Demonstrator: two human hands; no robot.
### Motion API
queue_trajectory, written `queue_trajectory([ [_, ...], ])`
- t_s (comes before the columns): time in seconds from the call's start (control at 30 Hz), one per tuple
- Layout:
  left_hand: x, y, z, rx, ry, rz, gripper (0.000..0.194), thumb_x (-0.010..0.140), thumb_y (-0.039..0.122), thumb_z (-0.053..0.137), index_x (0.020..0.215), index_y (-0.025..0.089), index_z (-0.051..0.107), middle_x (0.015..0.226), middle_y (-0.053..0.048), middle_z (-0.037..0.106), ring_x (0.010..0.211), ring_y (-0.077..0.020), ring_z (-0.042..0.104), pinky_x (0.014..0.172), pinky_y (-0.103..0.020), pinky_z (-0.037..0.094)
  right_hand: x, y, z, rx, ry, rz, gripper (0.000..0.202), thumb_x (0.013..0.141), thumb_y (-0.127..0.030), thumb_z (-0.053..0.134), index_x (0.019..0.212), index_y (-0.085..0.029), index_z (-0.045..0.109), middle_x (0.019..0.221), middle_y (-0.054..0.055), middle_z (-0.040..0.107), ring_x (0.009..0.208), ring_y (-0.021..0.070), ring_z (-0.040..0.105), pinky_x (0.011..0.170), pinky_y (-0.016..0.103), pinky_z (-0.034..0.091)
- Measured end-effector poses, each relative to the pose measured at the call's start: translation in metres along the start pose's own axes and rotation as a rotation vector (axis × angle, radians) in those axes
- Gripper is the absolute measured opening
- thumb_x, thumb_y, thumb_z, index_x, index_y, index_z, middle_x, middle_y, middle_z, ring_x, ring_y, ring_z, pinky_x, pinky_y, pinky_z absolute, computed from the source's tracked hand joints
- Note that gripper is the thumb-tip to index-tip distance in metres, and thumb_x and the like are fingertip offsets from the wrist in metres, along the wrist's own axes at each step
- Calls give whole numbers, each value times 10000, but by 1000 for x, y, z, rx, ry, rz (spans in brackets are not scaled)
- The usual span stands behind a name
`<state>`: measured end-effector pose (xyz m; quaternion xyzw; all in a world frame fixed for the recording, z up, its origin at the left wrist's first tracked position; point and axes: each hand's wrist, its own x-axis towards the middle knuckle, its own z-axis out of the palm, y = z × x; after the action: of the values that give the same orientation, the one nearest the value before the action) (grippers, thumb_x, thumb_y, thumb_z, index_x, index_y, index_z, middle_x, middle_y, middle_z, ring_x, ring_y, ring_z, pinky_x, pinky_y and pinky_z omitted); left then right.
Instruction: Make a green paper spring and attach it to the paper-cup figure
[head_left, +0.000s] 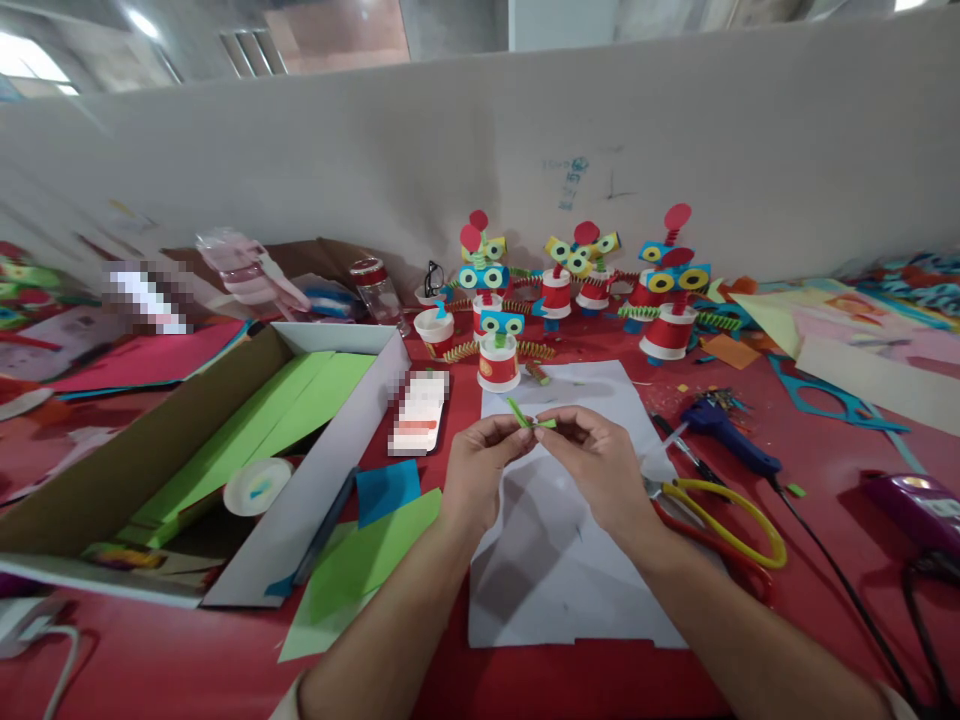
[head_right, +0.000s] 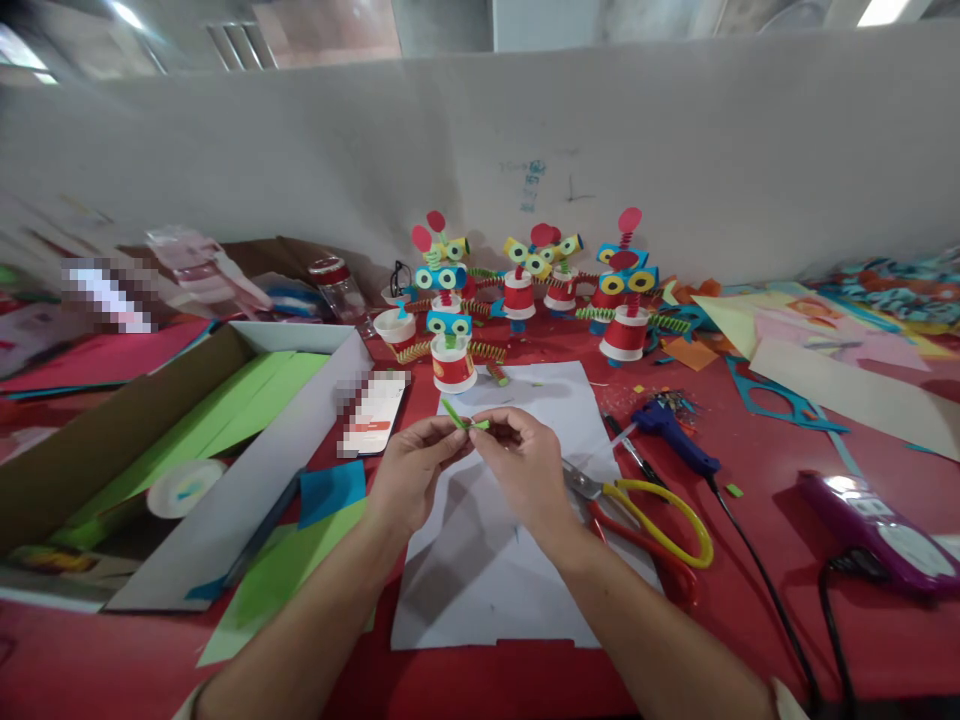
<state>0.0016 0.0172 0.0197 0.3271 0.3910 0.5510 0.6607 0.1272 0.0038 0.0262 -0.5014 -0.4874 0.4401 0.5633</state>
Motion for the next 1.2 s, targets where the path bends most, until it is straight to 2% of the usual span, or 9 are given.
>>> queue_trajectory([
  [0.1,1,-1,1,-37,-6,-7,202,547,227,823,694,140,715,685,-13,687,681,-119,614,769,-279,476,-1,0,0,14,-24,-8,121,751,-276,697,842,-198,715,795,18,718,718,151,631,684,268,493],
  [0.27,1,-3,2,-69,-28,-34,232,548,257,826,683,136,681,678,-12,660,667,-112,591,755,-277,459,-3,1,0,-17,9,-57,108,758,-269,698,846,-207,701,767,2,705,709,144,631,672,251,495],
  [0.57,1,-8,6,-53,-58,27,164,640,245,747,719,147,643,725,-3,607,717,-112,541,771,-276,429,-7,-4,-1,-171,47,-114,94,771,-289,685,812,-208,712,798,20,726,745,158,644,696,259,502],
  [0.93,-1,-6,4,-194,-45,-117,231,553,215,810,684,139,635,695,-4,606,640,-94,537,746,-279,432,-7,-3,-1,-195,75,-137,91,750,-289,702,799,-214,719,771,17,722,719,163,645,684,273,517],
  [1.07,-1,-6,6,-123,-39,-57,158,618,210,756,702,137,642,678,-1,598,631,-92,527,729,-276,421,-9,-1,-1,-225,85,-162,78,758,-277,704,809,-220,718,788,14,725,726,160,647,694,275,518],
  [1.2,-1,-3,6,-21,-38,79,67,661,164,691,699,147,639,651,11,589,647,-95,517,713,-263,408,-7,0,-1,-175,78,-173,121,775,-283,699,883,-228,698,815,9,713,753,155,649,703,272,521],
])
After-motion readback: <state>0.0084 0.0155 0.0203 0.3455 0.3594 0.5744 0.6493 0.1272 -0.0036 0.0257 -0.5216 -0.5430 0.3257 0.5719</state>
